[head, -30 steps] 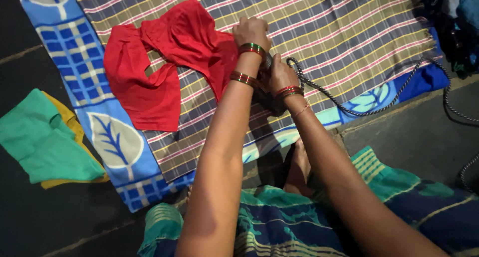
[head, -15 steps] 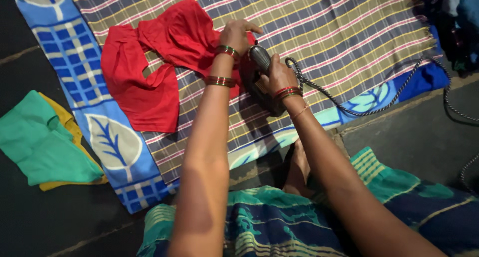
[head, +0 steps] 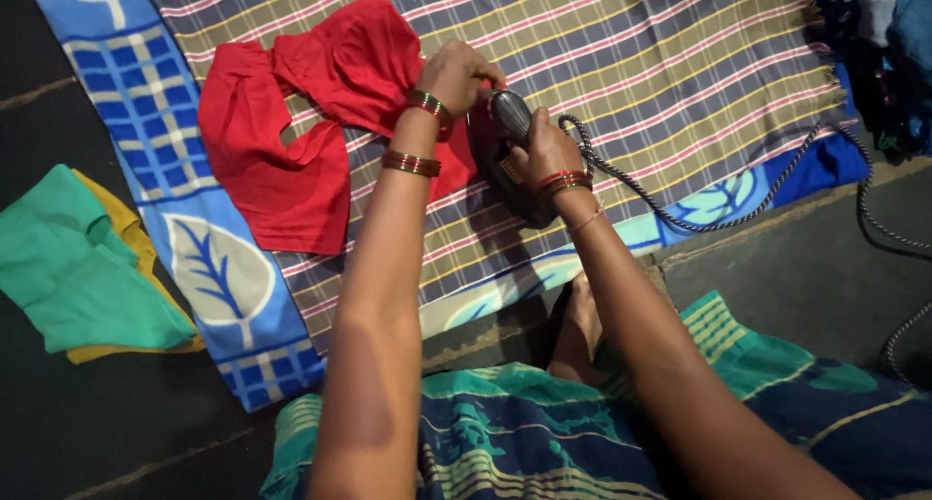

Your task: The person irons a green shirt and a red shirt on a patterned mat laid out on the floor. They use a black electric iron to smooth the garments, handling them one at a time and adjusting their positions before ironing.

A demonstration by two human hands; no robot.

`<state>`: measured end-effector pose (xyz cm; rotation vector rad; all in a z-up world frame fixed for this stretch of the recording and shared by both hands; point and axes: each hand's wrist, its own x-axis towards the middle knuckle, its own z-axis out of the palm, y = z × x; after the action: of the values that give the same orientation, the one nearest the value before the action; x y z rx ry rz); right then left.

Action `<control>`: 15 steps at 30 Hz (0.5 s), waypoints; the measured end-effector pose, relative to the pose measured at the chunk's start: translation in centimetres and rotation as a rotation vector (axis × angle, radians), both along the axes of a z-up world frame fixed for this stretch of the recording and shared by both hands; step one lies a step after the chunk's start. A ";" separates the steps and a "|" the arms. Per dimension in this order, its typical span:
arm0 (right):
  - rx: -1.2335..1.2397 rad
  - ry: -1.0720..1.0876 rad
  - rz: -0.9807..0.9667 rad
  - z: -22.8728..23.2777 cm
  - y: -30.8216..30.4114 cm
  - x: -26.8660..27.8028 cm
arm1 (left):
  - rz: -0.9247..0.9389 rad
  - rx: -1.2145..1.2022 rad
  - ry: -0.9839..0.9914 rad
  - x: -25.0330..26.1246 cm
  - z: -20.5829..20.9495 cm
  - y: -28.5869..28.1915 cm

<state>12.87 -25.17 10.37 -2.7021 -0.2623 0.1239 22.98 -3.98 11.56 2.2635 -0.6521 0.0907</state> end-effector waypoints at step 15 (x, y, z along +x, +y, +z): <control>-0.014 0.028 -0.013 -0.1 0.0 0.3 | 0.196 -0.153 -0.117 -4.5 -2.0 2.5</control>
<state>13.17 -25.14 10.25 -2.7138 -0.2366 0.1602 18.50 -1.49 9.55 2.1797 -0.4648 0.3592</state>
